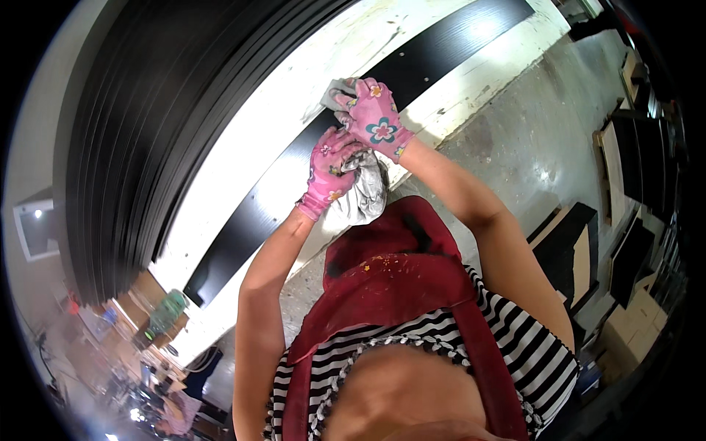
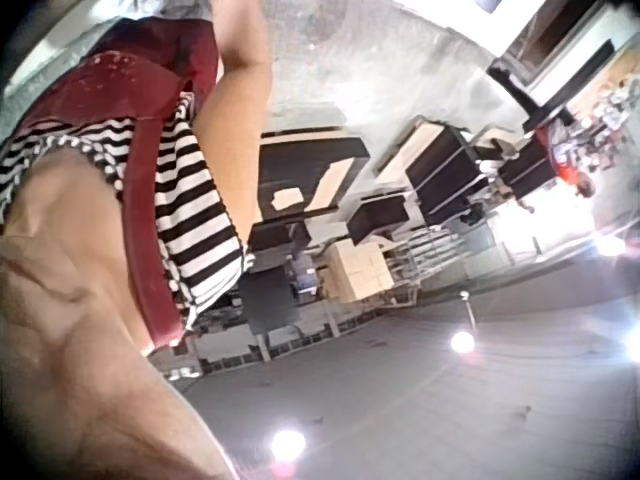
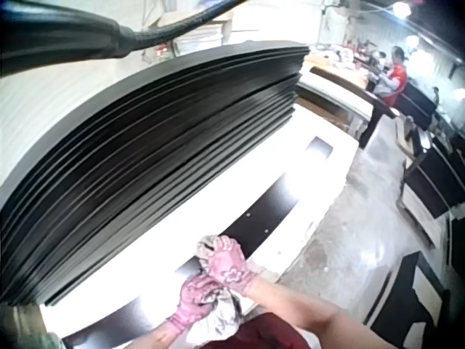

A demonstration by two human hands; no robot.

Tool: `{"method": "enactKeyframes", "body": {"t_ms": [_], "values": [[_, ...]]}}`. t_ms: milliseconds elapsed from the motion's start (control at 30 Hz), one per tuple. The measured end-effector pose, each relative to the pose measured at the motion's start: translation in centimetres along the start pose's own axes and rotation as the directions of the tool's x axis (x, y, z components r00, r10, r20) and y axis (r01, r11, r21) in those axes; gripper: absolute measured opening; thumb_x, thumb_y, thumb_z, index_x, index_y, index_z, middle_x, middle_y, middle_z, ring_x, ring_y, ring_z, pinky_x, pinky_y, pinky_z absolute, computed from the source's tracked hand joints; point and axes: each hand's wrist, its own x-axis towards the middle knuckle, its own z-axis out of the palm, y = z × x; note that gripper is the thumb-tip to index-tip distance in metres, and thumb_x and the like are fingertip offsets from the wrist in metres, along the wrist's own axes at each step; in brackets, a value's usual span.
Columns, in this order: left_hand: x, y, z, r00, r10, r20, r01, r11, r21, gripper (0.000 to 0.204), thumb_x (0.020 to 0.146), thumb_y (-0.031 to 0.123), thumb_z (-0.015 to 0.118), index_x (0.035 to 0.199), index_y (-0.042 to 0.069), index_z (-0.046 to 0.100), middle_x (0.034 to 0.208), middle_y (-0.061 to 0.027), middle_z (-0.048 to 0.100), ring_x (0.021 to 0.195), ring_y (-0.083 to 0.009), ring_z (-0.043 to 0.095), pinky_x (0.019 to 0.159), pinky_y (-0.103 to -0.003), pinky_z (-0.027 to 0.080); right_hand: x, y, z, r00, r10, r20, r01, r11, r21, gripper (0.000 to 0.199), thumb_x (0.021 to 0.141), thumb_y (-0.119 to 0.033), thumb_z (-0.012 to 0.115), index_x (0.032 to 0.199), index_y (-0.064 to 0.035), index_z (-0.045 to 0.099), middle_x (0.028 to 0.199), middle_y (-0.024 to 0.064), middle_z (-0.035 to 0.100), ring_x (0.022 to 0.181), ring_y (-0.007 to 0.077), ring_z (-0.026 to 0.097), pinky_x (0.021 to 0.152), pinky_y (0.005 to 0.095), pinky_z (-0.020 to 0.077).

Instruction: The person wipes and scrubs long black wooden parts on a white workbench using a cloth and a small abrasive block. They handle each piece individually, wiping both sides and edges before moving to the next.

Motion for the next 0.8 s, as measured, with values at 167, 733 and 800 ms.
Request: {"method": "enactKeyframes", "body": {"t_ms": [167,733,800], "values": [[1.9,1.7,-0.4,0.996,-0.020,0.092,0.012,0.996,0.084,0.050,0.061,0.003,0.063,0.110,0.016,0.065,0.127,-0.0044,0.060,0.124,-0.0258,0.051,0.111,-0.045,0.029,1.6,15.0,-0.9,0.992,0.127,0.028,-0.118,0.969,-0.216,0.029,0.085,-0.021,0.056,0.110,-0.0306,0.068,0.108,-0.0001,0.066,0.094,0.0245,0.061,0.082,0.0376,0.0509],[15.3,2.4,4.1,0.987,0.025,0.158,-0.035,0.997,0.064,0.067,0.058,0.007,0.067,0.124,0.010,0.057,0.138,-0.0104,0.049,0.132,-0.0321,0.041,0.115,-0.047,0.020,4.0,29.7,-4.9,0.957,0.287,-0.049,-0.289,0.914,-0.285,0.024,0.086,-0.024,0.055,0.105,-0.0232,0.069,0.107,0.0021,0.065,0.092,0.0269,0.060,0.079,0.0411,0.0503],[15.6,2.7,4.1,0.981,-0.009,0.196,-0.010,0.996,0.093,0.067,0.058,0.006,0.066,0.124,0.010,0.058,0.138,-0.0103,0.049,0.132,-0.0320,0.041,0.115,-0.047,0.020,4.9,35.9,-6.6,0.912,0.346,-0.221,-0.396,0.883,-0.250,0.023,0.085,-0.025,0.055,0.103,-0.0196,0.067,0.104,0.0045,0.065,0.090,0.0278,0.059,0.076,0.0420,0.0506]]}}
